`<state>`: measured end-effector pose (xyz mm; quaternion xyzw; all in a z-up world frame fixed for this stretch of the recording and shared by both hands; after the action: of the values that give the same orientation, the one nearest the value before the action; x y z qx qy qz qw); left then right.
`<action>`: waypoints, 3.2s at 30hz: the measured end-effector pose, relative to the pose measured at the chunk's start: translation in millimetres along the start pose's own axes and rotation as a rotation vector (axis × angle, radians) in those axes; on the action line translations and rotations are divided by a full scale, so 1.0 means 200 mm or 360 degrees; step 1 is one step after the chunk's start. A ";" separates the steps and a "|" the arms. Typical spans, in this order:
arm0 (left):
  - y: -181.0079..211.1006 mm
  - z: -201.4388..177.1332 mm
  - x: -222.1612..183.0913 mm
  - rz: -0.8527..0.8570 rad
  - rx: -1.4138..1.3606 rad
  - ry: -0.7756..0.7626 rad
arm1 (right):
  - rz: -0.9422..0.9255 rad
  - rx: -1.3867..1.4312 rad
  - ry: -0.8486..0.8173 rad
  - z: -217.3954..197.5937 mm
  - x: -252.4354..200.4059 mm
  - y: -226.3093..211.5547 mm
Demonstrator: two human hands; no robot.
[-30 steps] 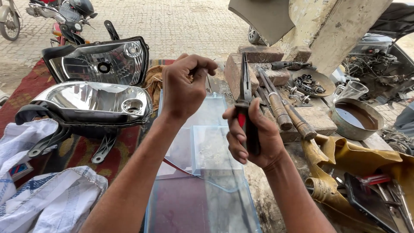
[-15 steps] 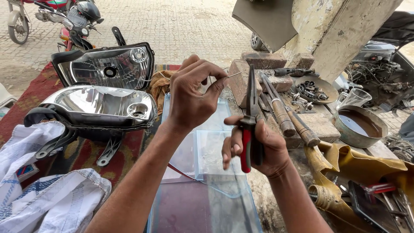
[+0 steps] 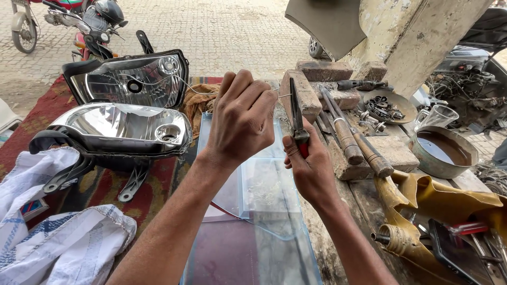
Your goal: Preparing a thin metal wire by bending it into a specific shape using needle-nose pliers, likely for stitching a plastic repair.
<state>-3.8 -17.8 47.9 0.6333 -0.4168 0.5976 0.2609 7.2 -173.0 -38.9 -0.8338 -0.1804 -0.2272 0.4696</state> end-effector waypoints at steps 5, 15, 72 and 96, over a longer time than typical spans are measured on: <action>0.00 0.00 0.00 -0.0022 -0.0017 -0.0009 | 0.0029 -0.0093 0.0027 -0.01 0.00 -0.04; -0.01 -0.03 0.00 -0.0107 -0.0236 0.0121 | 0.0070 0.0829 -0.0282 0.05 -0.02 -0.08; -0.05 0.07 -0.05 -0.0579 -0.0575 -0.0152 | 0.0527 -0.1681 -0.0386 -0.33 1.04 0.72; -0.09 0.16 -0.13 -0.0634 -0.0662 -0.0293 | 0.0532 -0.1981 -0.0381 -0.41 1.20 0.98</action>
<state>29.5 -29.5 20.3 0.6871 -0.4196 0.3765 0.4584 289.9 -318.5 -7.4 -0.9862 0.0658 -0.1186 -0.0950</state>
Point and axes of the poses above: each hand's wrist, its own x-axis towards the middle knuckle, its own z-axis out of the palm, y = z × x, the point moved 5 cm from there along x, towards the middle knuckle, and after that the axes turned 12 degrees about -x, right-handed, at the moved point
